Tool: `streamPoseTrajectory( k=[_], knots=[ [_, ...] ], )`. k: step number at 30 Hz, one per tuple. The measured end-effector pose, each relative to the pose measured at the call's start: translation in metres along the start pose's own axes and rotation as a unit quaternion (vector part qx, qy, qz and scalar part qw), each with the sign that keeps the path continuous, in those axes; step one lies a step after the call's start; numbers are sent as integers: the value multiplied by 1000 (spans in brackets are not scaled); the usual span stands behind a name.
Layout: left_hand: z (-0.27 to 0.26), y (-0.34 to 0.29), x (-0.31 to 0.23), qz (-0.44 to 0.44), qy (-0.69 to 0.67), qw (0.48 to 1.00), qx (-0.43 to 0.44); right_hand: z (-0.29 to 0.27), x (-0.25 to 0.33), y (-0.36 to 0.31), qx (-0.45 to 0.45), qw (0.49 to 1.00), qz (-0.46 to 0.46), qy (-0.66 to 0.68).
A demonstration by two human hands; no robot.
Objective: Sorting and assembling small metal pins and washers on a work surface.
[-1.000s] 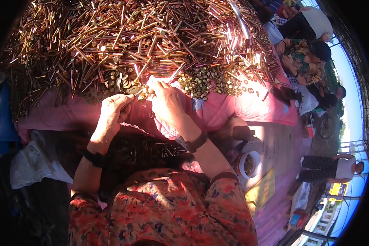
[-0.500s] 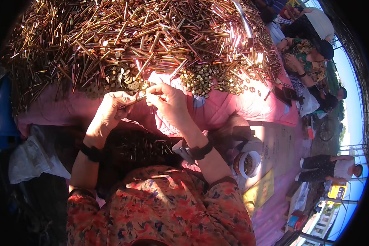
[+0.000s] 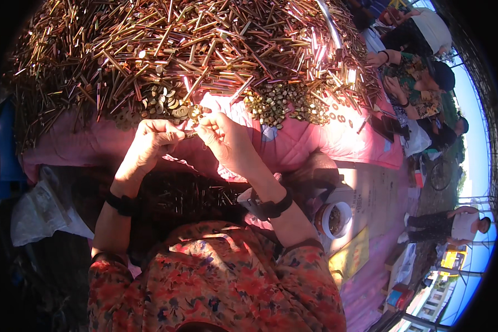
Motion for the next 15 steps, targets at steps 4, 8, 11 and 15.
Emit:
streamPoseTrajectory(
  k=[4,8,11,15],
  knots=[
    [3,-2,1,-5,7,1000,26,-2,6,0,15,991,-92,-95],
    [3,0,3,6,-9,999,38,1,-2,-5,9,1000,-2,-15],
    [7,0,-2,-5,6,999,37,-4,26,-7,-39,963,-227,-144],
    [6,1,3,-1,15,999,38,2,3,-7,55,998,-1,5]
  ],
)
Point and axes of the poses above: each hand's wrist, its own y-axis towards the middle knuckle, its own z-axis out of the palm, x = y × z, the point moved 6 cm from there along y, towards the middle knuckle, and after that the axes turned 10 degrees about -x, right-handed, at the moved point
